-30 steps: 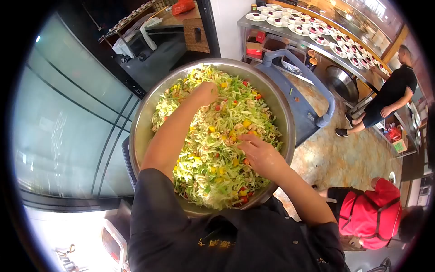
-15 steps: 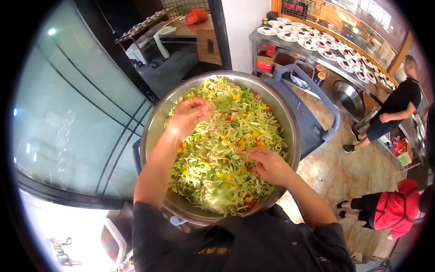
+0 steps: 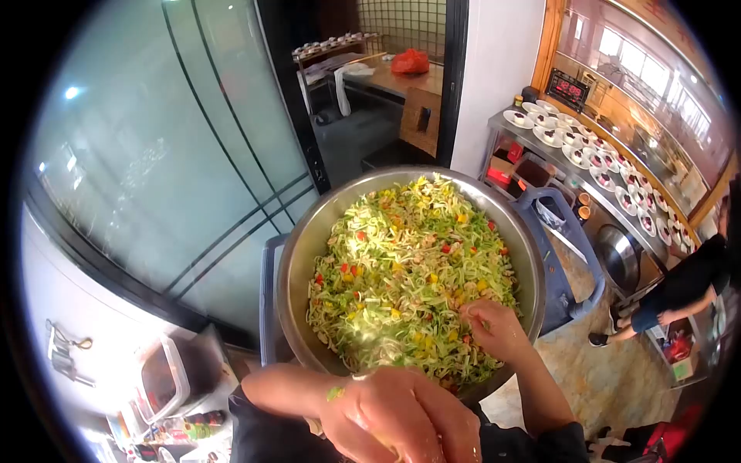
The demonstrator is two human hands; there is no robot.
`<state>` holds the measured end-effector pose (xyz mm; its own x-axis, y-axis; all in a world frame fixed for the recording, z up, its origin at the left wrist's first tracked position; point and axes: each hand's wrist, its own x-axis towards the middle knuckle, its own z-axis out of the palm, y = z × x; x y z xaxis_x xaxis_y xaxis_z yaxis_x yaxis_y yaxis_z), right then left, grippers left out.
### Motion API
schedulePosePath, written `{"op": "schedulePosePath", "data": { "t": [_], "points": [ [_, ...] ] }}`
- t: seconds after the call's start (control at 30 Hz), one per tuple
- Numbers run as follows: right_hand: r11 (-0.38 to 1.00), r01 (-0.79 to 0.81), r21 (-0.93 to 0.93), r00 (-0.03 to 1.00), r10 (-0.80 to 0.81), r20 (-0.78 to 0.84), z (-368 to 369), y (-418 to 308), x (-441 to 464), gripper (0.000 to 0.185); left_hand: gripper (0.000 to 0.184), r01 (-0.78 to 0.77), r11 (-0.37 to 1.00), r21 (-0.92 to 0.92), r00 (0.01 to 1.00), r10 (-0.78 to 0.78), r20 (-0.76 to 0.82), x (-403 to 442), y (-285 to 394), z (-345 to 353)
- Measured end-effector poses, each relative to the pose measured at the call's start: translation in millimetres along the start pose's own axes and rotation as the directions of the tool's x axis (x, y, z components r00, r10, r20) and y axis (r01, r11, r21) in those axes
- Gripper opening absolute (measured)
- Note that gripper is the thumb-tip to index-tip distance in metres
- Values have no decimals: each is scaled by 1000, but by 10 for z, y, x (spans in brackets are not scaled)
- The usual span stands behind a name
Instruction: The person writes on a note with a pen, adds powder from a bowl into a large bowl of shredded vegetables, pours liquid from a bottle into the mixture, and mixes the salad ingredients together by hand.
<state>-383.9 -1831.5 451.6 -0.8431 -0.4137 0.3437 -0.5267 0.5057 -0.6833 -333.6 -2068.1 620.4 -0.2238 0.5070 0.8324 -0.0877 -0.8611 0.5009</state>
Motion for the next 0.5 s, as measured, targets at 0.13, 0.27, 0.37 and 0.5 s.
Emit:
{"op": "schedulePosePath", "data": {
  "t": [0.13, 0.27, 0.37, 0.5],
  "points": [
    [999, -33, -18, 999, 33, 16, -68, -99, 57, 10, 13, 171, 976, 135, 980, -155, -123, -78, 331, -5],
    [968, -52, 244, 993, 75, -87, -108, -226, 218, 15, 12, 348, 612, 710, 857, 99, -505, -548, 418, -493],
    [952, -39, 305, 994, 68, -85, 154, -97, 359, 26, 33, 555, -205, 806, 809, -93, -581, -1096, 270, -1177],
    [990, 26, -137, 999, -22, 34, 188, -169, 610, 29, 48, 560, -664, 496, 408, -301, -862, -1490, 285, -1267]
  ]
}}
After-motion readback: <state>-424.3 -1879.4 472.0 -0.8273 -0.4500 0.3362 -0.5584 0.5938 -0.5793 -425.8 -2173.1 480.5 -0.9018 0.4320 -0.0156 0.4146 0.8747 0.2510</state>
